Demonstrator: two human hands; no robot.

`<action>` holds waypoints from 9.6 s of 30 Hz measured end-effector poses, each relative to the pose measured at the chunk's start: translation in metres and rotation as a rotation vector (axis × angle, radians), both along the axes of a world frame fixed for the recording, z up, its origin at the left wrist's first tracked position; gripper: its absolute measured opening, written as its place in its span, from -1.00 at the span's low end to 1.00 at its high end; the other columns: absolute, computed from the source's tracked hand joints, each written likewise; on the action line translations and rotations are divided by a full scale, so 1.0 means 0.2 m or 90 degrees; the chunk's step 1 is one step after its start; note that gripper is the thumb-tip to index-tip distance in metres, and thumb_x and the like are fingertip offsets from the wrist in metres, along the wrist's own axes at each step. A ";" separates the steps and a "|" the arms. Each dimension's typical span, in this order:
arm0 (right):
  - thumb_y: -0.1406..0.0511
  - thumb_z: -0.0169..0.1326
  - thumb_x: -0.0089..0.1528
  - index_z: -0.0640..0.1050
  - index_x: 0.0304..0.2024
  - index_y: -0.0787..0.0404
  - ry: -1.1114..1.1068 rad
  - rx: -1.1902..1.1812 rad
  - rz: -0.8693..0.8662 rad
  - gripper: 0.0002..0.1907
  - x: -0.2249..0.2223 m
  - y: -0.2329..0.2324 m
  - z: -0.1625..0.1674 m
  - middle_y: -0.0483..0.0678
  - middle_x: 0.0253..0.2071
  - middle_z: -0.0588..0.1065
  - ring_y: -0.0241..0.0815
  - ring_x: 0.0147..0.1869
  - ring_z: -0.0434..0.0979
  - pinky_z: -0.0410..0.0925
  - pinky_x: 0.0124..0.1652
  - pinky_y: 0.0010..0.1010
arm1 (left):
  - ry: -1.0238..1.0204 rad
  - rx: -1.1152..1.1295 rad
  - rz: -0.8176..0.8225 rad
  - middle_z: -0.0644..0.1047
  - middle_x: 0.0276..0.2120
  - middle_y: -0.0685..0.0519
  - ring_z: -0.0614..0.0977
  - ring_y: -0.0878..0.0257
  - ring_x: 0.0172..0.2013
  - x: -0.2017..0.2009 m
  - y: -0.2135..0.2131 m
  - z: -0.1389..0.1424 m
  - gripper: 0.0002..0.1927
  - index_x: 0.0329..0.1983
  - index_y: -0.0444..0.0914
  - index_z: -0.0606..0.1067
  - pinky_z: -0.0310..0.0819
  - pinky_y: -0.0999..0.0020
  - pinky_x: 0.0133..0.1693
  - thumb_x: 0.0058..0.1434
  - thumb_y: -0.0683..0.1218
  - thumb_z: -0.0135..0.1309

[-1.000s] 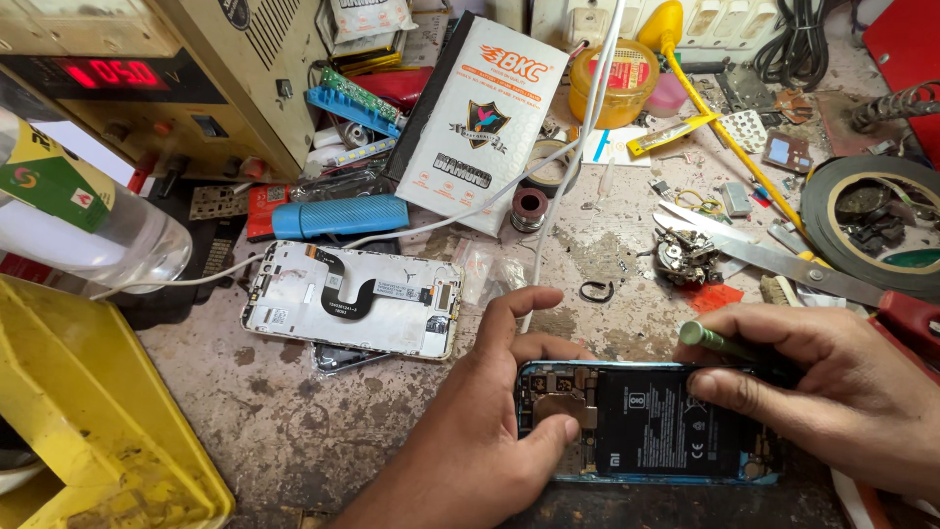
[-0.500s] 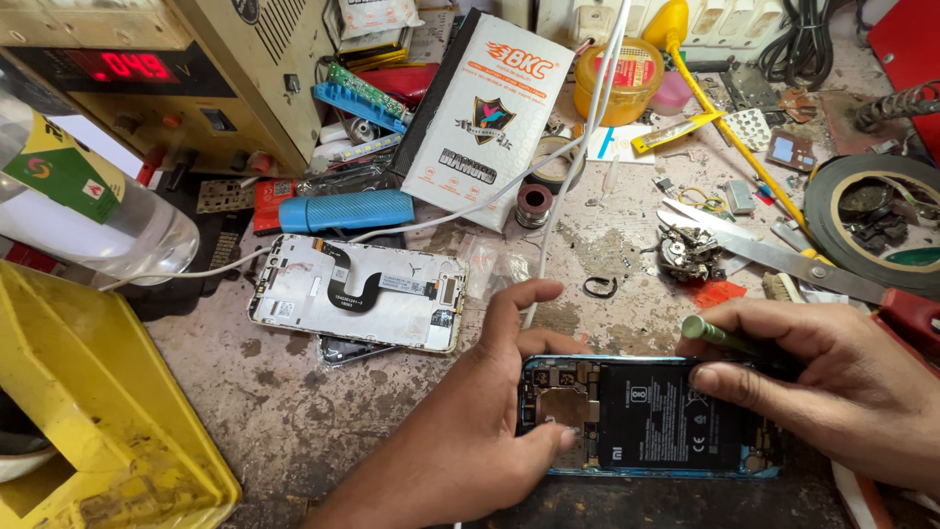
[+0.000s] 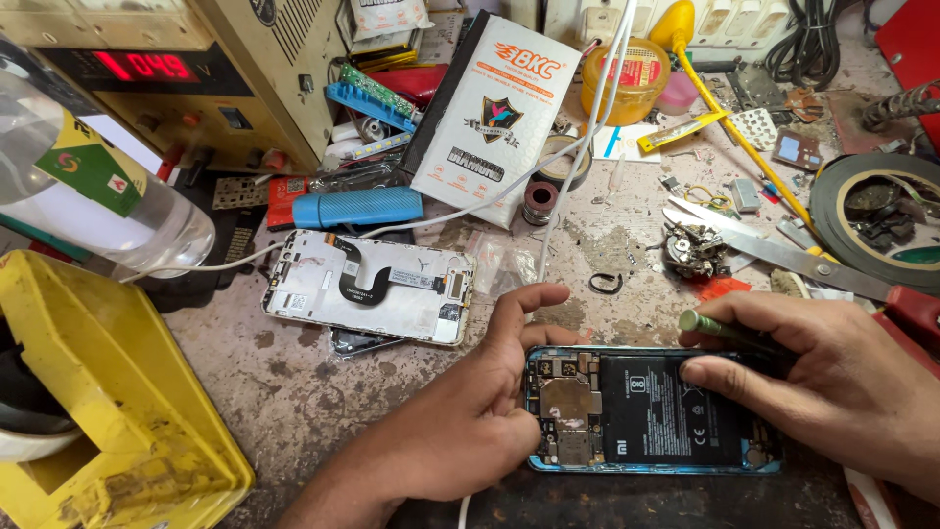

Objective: The person uses a green-handled screwdriver to adjust internal components of a disassembled smartphone, then places the back cover on and presses the edges to secure it. The person repeatedly rotates and presses the phone's sides to check the fit.

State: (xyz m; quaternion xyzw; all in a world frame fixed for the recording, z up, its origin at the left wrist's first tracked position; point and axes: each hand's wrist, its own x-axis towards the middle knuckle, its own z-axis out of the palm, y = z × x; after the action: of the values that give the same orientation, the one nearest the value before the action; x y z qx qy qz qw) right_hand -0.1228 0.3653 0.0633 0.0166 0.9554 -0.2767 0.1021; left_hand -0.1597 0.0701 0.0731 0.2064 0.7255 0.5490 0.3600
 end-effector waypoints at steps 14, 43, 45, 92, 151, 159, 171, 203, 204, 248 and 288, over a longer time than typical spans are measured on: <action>0.09 0.39 0.08 0.70 -0.20 0.11 -0.014 0.017 -0.017 -0.67 0.01 -0.01 0.00 -0.13 -0.41 0.53 -0.32 -0.40 0.49 0.49 -0.40 -0.40 | 0.002 0.011 0.035 0.49 0.23 0.01 0.43 0.35 -0.39 -0.01 0.01 -0.05 -0.14 0.48 -0.13 -0.08 0.39 0.47 -0.34 0.14 -0.21 0.03; 0.11 0.37 0.10 0.71 -0.21 0.13 -0.025 -0.022 0.002 -0.69 0.01 -0.02 0.01 -0.16 -0.40 0.55 -0.41 -0.42 0.54 0.48 -0.35 -0.42 | -0.056 0.058 0.115 0.59 0.09 -0.09 0.52 0.39 -0.37 0.00 0.03 -0.07 -0.30 0.41 -0.12 0.04 0.43 0.46 -0.32 0.16 -0.24 -0.16; 0.11 0.38 0.10 0.71 -0.21 0.13 -0.019 -0.011 0.007 -0.69 0.01 -0.01 0.00 -0.16 -0.40 0.55 -0.41 -0.43 0.54 0.47 -0.35 -0.42 | -0.056 0.068 0.114 0.59 0.09 -0.10 0.54 0.39 -0.35 0.00 0.03 -0.08 -0.32 0.39 -0.14 0.04 0.45 0.46 -0.30 0.17 -0.25 -0.16; 0.26 0.22 0.20 0.55 0.24 0.03 0.139 -0.094 0.308 -0.48 0.12 0.05 -0.02 -0.15 -0.27 0.53 -0.26 -0.21 0.55 0.43 -0.26 -0.44 | -0.026 0.255 0.137 0.61 -0.15 -0.03 0.64 0.30 -0.03 0.10 0.09 -0.07 -0.36 0.31 -0.18 0.21 0.56 0.45 -0.07 0.20 -0.40 0.06; 0.26 0.25 0.18 0.69 -0.14 0.17 0.428 0.065 0.005 -0.78 0.03 0.04 0.09 -0.05 -0.34 0.64 -0.31 -0.42 0.63 0.45 -0.45 -0.46 | 0.453 -0.481 0.578 0.50 0.03 -0.26 0.54 -0.14 0.06 -0.17 -0.43 0.06 0.12 0.21 -0.38 0.32 0.37 0.02 0.09 -0.37 0.16 0.62; 0.30 0.25 0.16 0.68 -0.18 0.19 0.449 0.003 0.073 -0.81 0.06 0.01 0.11 -0.06 -0.34 0.64 -0.34 -0.41 0.64 0.48 -0.43 -0.50 | 0.195 0.048 0.615 0.62 -0.07 -0.03 0.66 0.31 -0.17 -0.15 -0.42 0.12 -0.37 0.17 -0.28 0.44 0.65 0.39 -0.15 -0.03 -0.27 0.34; 0.00 0.23 0.28 0.23 0.43 0.48 -0.116 -0.928 0.293 -0.09 0.18 0.09 0.08 0.25 0.31 0.41 0.05 0.38 0.40 0.25 0.29 -0.13 | 0.147 0.526 0.321 0.64 -0.13 0.01 0.66 0.28 -0.15 0.13 0.00 0.13 -0.57 0.08 -0.31 0.52 0.65 0.30 -0.03 0.14 -0.38 0.28; 0.28 0.35 -0.03 0.04 0.51 0.29 0.359 -0.164 0.205 0.16 0.33 -0.20 0.03 0.07 0.32 0.27 -0.17 0.27 0.39 0.34 0.17 -0.31 | 0.630 -0.089 0.344 0.57 -0.16 -0.05 0.62 0.03 -0.13 0.64 0.05 -0.23 -0.60 -0.03 -0.27 0.58 0.54 0.17 -0.11 0.13 0.01 0.33; 0.25 0.39 -0.05 0.06 0.51 0.28 0.359 -0.134 0.204 0.18 0.33 -0.20 0.03 0.06 0.28 0.30 -0.17 0.26 0.41 0.35 0.16 -0.30 | 0.630 -0.091 0.334 0.57 -0.16 -0.07 0.62 0.02 -0.13 0.63 0.06 -0.22 -0.61 -0.03 -0.29 0.58 0.54 0.16 -0.11 0.14 0.00 0.33; 0.11 0.40 -0.13 0.34 0.39 0.15 0.309 0.127 0.134 0.05 0.31 -0.34 0.01 0.10 0.23 0.45 0.12 0.33 0.39 0.08 0.19 0.04 | 0.857 -0.045 0.302 0.54 -0.29 -0.03 0.64 0.07 -0.24 0.61 0.00 -0.30 -0.76 -0.16 -0.24 0.59 0.60 0.12 -0.17 0.10 -0.09 0.25; 0.07 0.41 -0.12 0.27 0.41 0.19 0.311 0.091 0.147 0.10 0.30 -0.32 -0.02 0.13 0.25 0.43 0.05 0.34 0.42 0.19 0.21 -0.08 | 0.886 -0.181 0.206 0.60 -0.20 0.03 0.67 0.21 -0.03 0.61 0.01 -0.38 -0.79 -0.05 -0.25 0.59 0.45 0.15 0.11 0.31 -0.09 0.09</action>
State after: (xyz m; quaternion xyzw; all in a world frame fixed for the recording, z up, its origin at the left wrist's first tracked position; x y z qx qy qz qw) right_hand -0.0633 0.3016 0.0591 -0.1527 0.9643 -0.1912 -0.1017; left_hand -0.0379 0.0715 -0.0032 0.3492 0.8721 0.2374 -0.2470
